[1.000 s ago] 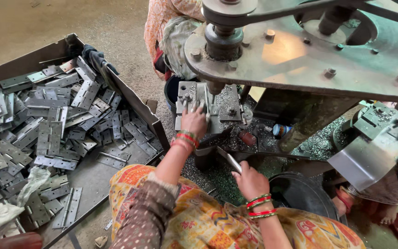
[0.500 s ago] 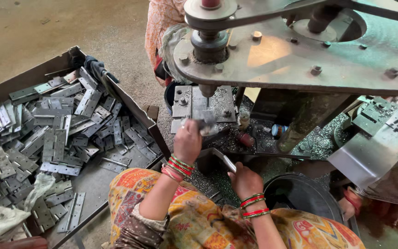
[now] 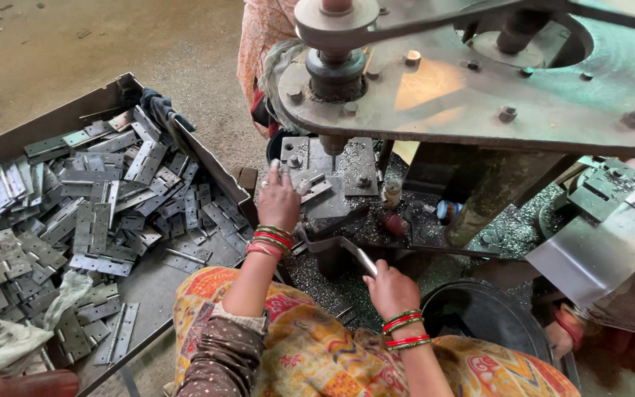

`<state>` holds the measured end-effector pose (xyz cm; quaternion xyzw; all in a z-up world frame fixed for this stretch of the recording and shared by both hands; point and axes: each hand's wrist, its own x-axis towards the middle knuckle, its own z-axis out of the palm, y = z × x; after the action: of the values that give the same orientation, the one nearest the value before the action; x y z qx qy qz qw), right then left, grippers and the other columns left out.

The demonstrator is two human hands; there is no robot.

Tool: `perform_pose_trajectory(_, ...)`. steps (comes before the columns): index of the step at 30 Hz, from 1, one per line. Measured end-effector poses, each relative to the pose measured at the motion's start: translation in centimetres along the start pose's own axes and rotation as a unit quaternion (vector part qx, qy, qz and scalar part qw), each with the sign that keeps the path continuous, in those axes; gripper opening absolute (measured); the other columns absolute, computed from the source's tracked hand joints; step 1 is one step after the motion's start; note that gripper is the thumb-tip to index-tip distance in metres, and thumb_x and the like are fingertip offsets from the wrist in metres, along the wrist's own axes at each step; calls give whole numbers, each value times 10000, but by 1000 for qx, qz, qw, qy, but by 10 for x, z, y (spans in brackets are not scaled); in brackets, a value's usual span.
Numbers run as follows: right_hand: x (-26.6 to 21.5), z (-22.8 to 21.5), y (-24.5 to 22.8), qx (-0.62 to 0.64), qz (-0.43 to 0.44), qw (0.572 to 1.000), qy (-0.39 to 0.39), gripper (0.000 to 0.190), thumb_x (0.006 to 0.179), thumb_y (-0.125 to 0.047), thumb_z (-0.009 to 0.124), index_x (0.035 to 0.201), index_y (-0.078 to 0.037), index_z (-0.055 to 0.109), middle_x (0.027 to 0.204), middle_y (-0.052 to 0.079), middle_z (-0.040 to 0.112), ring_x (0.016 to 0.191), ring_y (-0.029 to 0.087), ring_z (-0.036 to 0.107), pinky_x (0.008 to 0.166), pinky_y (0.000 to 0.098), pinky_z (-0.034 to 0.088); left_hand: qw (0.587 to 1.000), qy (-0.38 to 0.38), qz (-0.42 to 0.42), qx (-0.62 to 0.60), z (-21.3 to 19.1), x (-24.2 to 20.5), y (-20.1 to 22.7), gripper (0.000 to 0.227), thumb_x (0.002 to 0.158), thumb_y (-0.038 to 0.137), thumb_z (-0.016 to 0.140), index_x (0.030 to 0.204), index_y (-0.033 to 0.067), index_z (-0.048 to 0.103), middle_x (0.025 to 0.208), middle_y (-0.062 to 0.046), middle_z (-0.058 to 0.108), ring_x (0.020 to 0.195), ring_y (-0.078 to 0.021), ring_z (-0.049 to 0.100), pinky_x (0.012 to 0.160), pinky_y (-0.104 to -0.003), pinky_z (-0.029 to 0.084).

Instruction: The person repeatedly picks metal hinge pieces from a bin, places them into a manual punching machine, and operates the lever to punch holes. The processed pieces are returned to the bin. The task is performed one at a time in a repetitive cycle.

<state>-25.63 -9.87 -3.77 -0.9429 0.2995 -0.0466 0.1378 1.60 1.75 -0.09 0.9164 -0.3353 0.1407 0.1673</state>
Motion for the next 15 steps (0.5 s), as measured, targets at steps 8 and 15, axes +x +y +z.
perform_pose_trajectory(8,2,2,3,-1,-1,1000,0,337,889,-413,692,962,-99,593,801,148,713,706,375,712,598,502,573,991,-66,90,76,-14,-46,41,656,908,550,541,1266,10,643,1522,-168,439,1408,-343,408,1159,-546,271)
perform_pose_trajectory(15,0,0,1,-33,6,999,1,343,902,-431,676,990,-109,596,814,136,720,719,371,716,603,488,577,994,-91,49,30,5,-39,63,493,984,402,544,1294,34,650,1509,-145,486,1428,-325,421,1148,-572,305)
